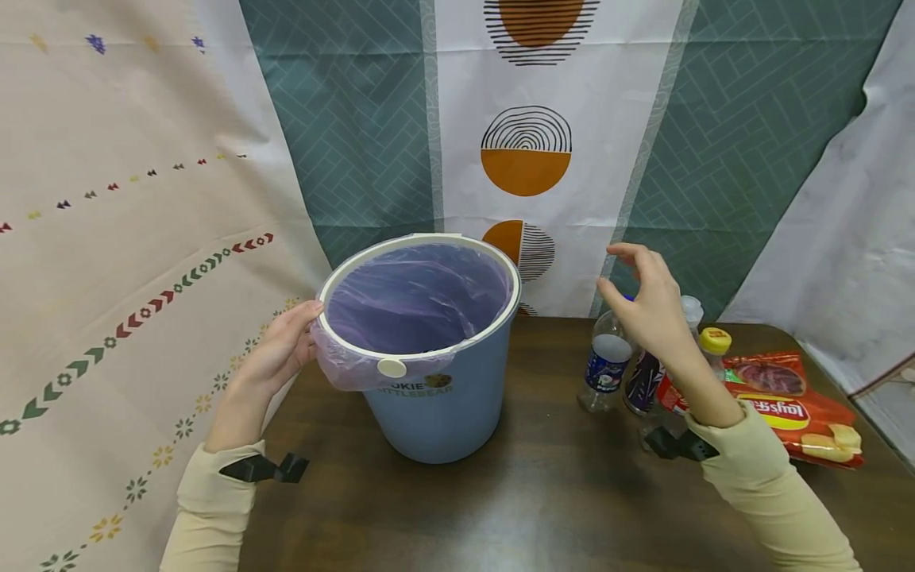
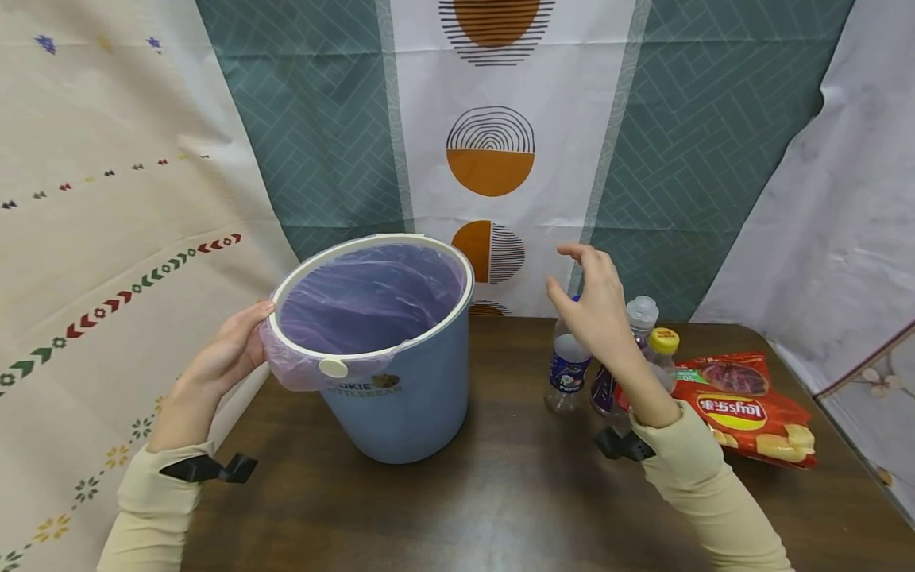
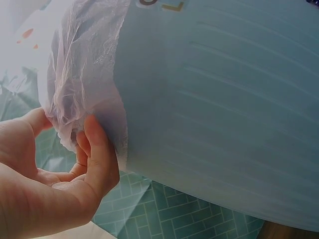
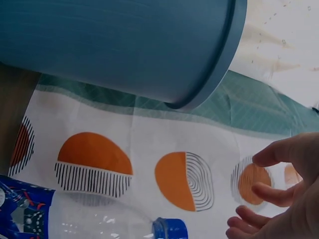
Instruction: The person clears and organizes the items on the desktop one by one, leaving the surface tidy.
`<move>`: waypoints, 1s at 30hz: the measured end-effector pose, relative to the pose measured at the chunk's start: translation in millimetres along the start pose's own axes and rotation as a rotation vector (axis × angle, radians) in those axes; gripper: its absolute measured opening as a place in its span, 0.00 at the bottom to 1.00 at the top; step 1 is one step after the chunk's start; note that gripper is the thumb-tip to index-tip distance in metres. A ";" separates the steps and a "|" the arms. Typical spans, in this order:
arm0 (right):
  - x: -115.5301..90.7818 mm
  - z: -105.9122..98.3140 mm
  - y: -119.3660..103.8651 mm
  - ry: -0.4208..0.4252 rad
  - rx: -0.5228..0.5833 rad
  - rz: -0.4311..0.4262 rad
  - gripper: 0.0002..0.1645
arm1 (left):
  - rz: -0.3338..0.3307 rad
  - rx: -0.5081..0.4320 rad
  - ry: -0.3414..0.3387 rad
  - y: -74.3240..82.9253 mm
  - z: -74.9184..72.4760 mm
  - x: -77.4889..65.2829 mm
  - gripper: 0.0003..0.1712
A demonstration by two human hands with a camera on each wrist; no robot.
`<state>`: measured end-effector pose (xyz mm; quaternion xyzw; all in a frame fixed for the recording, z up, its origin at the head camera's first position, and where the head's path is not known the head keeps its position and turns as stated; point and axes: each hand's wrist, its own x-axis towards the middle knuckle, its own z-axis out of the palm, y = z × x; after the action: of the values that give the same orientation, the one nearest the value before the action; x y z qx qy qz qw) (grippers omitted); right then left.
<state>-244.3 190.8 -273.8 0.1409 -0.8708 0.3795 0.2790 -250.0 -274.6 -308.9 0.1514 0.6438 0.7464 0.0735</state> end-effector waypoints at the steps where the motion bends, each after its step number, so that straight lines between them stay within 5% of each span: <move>1: -0.5 -0.3 0.5 -0.010 -0.006 0.016 0.26 | -0.001 -0.002 0.001 0.1 0.1 -0.1 0.10; 13: -8.1 2.4 16.6 -0.137 -0.077 0.192 0.43 | -0.009 -0.021 0.012 -0.5 0.8 -0.5 0.09; 30: -19.5 13.0 34.6 -0.236 -0.099 0.238 0.46 | -0.009 -0.017 -0.009 -1.4 0.2 0.3 0.10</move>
<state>-249.3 205.1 -312.7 0.0667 -0.9256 0.3475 0.1345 -250.4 -274.1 -310.2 0.1513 0.6378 0.7509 0.0810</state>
